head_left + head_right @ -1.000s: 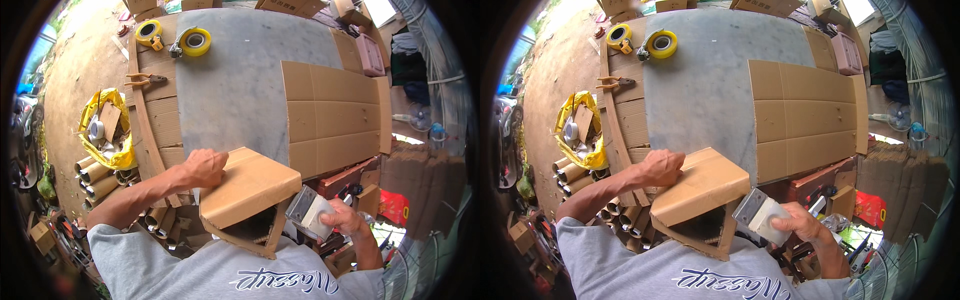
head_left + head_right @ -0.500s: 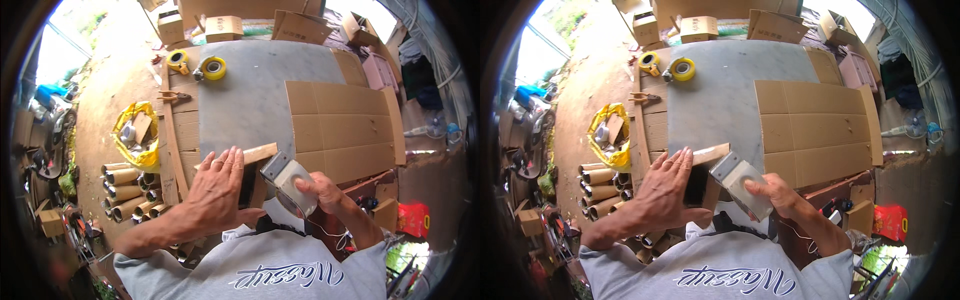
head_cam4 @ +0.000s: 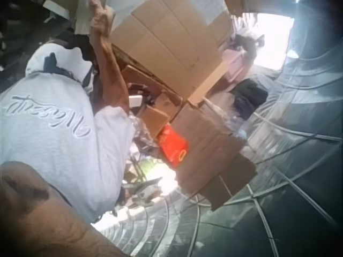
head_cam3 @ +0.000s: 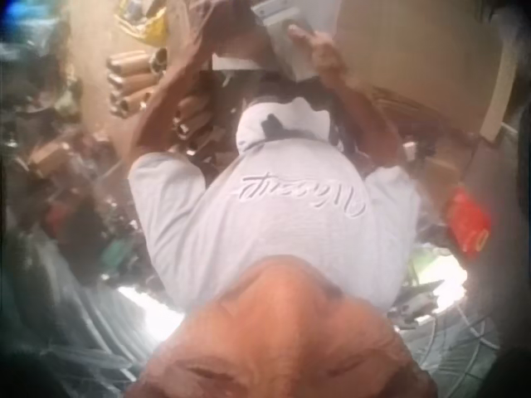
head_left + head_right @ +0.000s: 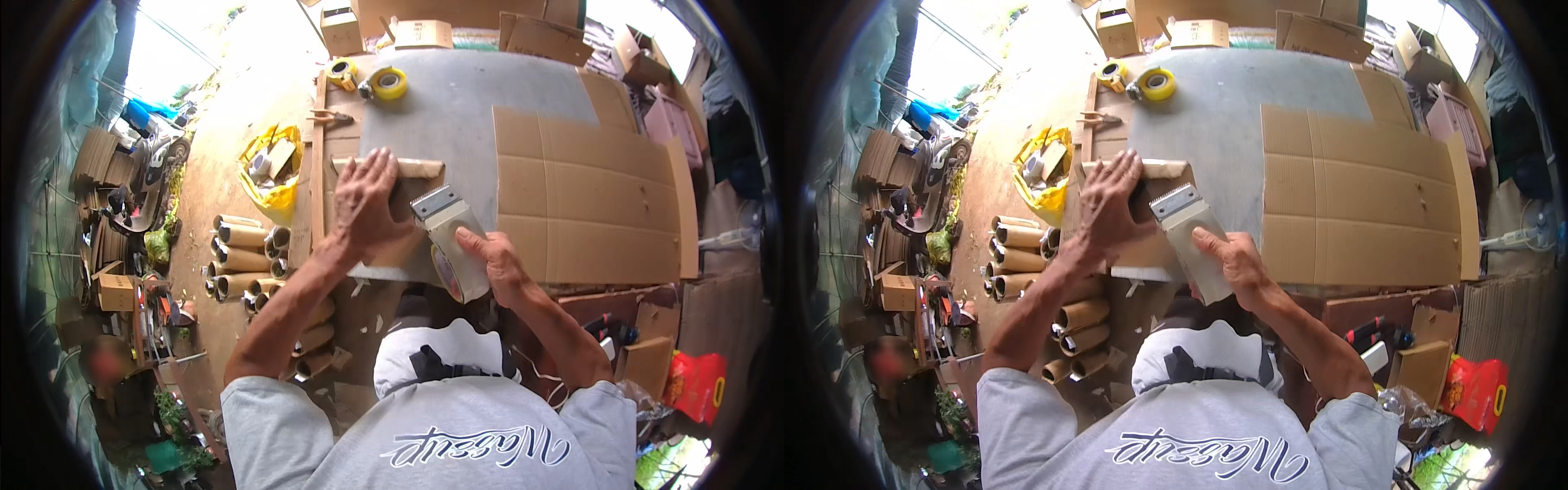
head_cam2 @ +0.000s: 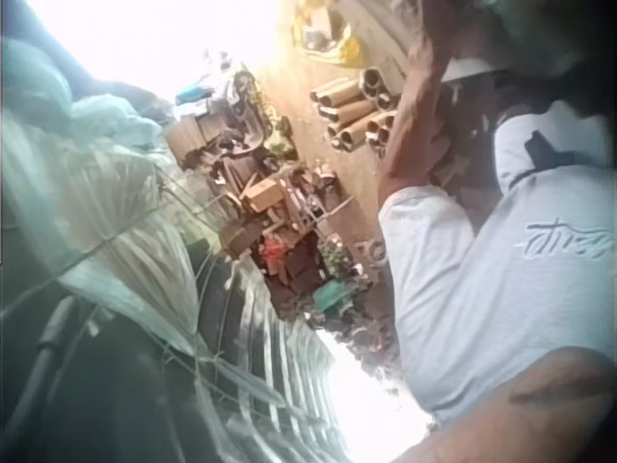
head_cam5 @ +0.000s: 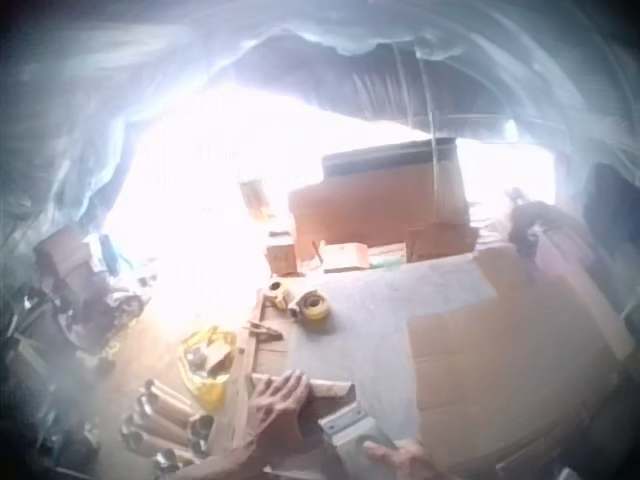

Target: The person cuts a large cardboard sheet with a utility knife, folds it into a box shape, and secures the seams with a tape dispenser. The person repeats the process to assemble a second box. The workspace is cluttered with cardboard pieces, rolls, and tools.

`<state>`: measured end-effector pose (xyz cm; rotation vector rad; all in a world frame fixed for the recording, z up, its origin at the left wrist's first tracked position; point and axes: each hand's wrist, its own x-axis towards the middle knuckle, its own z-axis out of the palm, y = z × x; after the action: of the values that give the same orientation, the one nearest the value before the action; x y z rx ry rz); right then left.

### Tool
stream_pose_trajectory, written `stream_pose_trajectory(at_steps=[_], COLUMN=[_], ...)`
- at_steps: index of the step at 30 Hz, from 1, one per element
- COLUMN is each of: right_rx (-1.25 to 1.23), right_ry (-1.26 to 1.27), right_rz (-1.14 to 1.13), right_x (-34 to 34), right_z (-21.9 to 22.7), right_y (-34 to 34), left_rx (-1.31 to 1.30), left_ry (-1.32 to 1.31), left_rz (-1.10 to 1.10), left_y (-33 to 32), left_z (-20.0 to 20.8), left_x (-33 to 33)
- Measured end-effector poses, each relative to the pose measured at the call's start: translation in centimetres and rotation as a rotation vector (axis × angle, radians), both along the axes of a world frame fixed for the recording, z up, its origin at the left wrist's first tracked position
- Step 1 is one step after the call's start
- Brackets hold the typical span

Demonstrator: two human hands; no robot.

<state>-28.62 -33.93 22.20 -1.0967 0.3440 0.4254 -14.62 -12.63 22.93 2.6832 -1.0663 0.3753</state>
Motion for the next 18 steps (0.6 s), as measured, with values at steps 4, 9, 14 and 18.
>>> stream_pose_trajectory(at_steps=[4,9,14,18], right_rx=[0.026,0.062,0.173,0.275], right_ry=[-0.004,-0.016,0.043,0.067], right_rz=[-0.002,0.030,0.072,0.033], right_x=[-3.0,-5.4,-6.7,-6.5], right_z=[-1.1,-2.2,-5.3,-6.9], right_y=[-0.8,-1.4,-1.5,-0.6], left_rx=[0.027,0.040,0.025,0.032], left_ry=[0.050,0.057,0.053,0.057], left_rz=[0.003,0.008,0.001,0.008], left_y=[-0.4,-0.8,-0.5,-0.8], left_z=[0.4,0.4,0.3,0.5], left_x=[-0.6,-0.6,-0.2,-0.1])
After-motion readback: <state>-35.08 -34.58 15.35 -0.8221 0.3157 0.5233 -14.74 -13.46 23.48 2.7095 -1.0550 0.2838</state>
